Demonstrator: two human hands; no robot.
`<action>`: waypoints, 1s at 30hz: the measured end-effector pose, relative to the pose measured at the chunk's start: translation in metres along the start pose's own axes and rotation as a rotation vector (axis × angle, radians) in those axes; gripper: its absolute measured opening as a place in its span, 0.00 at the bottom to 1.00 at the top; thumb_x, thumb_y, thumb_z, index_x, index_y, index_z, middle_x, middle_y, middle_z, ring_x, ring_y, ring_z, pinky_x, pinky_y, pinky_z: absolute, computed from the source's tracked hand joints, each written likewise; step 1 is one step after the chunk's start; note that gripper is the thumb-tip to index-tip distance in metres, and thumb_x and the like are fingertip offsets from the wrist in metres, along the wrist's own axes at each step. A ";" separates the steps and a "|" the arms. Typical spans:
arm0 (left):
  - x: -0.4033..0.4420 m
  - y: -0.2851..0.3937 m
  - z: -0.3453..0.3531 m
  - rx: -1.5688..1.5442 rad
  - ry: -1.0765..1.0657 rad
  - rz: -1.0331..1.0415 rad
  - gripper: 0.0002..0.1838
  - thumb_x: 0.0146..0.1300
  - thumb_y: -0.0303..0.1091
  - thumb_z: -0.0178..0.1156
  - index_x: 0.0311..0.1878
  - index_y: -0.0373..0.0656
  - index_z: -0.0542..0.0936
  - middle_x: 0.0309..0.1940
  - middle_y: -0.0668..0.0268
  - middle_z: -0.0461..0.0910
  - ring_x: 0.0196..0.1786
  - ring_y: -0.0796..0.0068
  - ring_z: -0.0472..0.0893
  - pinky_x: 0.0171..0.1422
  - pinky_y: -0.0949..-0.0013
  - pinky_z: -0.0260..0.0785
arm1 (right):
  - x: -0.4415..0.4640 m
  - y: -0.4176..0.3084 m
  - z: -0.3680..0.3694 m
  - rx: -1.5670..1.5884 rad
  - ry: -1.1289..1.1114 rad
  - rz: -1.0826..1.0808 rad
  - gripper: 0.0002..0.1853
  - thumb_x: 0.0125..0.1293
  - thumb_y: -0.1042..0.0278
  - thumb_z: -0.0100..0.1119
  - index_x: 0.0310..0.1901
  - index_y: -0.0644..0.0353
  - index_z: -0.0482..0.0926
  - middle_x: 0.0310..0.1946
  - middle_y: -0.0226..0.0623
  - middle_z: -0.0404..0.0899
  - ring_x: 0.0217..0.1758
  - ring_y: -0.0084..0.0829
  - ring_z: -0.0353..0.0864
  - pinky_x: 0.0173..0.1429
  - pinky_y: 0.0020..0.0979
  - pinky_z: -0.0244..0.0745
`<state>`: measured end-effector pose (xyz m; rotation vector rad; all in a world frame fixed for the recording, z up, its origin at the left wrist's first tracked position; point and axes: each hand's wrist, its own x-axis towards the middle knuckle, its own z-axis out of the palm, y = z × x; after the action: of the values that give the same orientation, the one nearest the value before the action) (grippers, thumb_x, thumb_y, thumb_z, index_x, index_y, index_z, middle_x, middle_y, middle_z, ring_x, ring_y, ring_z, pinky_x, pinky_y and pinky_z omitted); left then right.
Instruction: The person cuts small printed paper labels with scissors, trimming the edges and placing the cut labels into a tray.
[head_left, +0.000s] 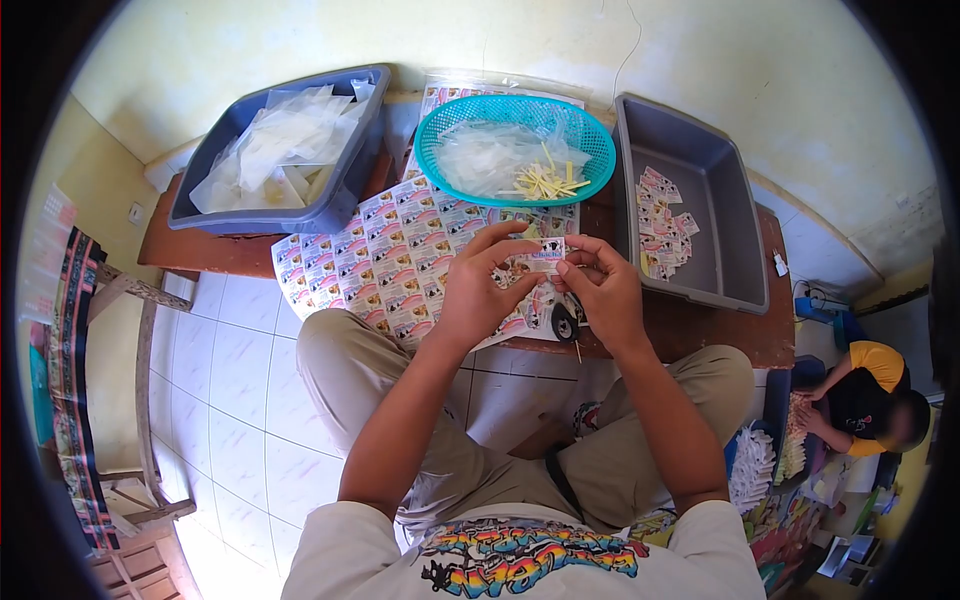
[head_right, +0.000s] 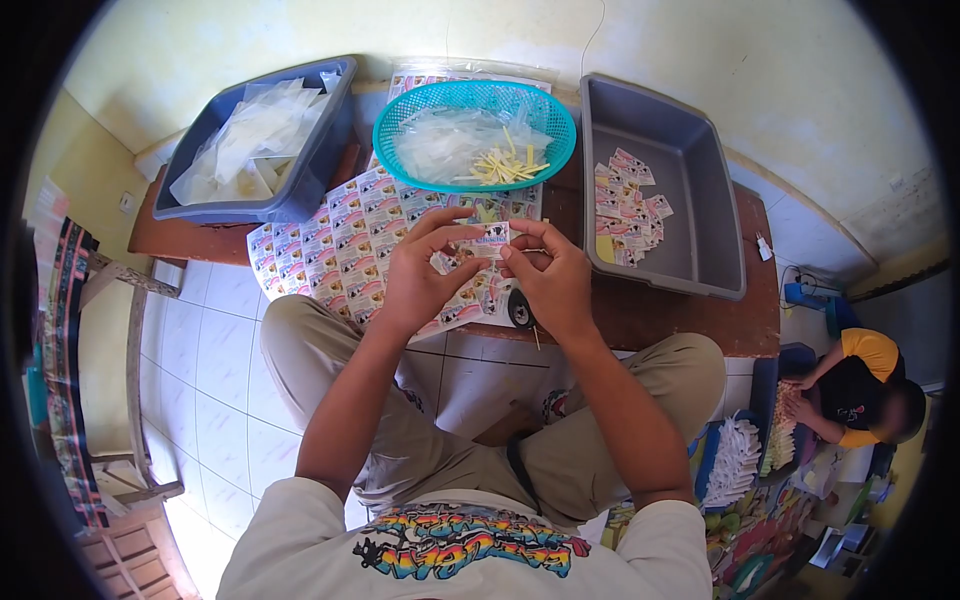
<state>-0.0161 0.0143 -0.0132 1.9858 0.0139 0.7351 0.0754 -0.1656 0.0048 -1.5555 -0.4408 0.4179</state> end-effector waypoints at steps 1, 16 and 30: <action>0.000 -0.001 0.000 0.027 0.009 0.049 0.24 0.55 0.27 0.82 0.56 0.48 0.90 0.63 0.59 0.85 0.60 0.61 0.87 0.58 0.63 0.83 | -0.001 -0.001 0.000 -0.006 -0.006 0.018 0.19 0.73 0.77 0.69 0.63 0.68 0.81 0.45 0.38 0.87 0.44 0.27 0.93 0.49 0.26 0.90; -0.003 0.002 -0.005 0.088 -0.011 0.123 0.22 0.54 0.26 0.81 0.55 0.44 0.89 0.59 0.59 0.88 0.61 0.55 0.88 0.64 0.58 0.81 | -0.006 -0.001 -0.004 -0.037 -0.074 0.028 0.20 0.74 0.73 0.68 0.65 0.67 0.81 0.47 0.39 0.87 0.46 0.26 0.92 0.49 0.28 0.90; -0.005 -0.004 -0.006 0.124 0.017 0.054 0.21 0.57 0.28 0.81 0.54 0.44 0.89 0.59 0.60 0.88 0.58 0.57 0.88 0.61 0.59 0.82 | -0.026 0.012 -0.021 -1.019 -0.153 -0.124 0.28 0.64 0.67 0.74 0.66 0.60 0.81 0.57 0.48 0.83 0.55 0.51 0.88 0.60 0.47 0.84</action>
<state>-0.0219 0.0196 -0.0173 2.1050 0.0162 0.8024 0.0648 -0.1973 -0.0064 -2.4621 -0.9567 0.2084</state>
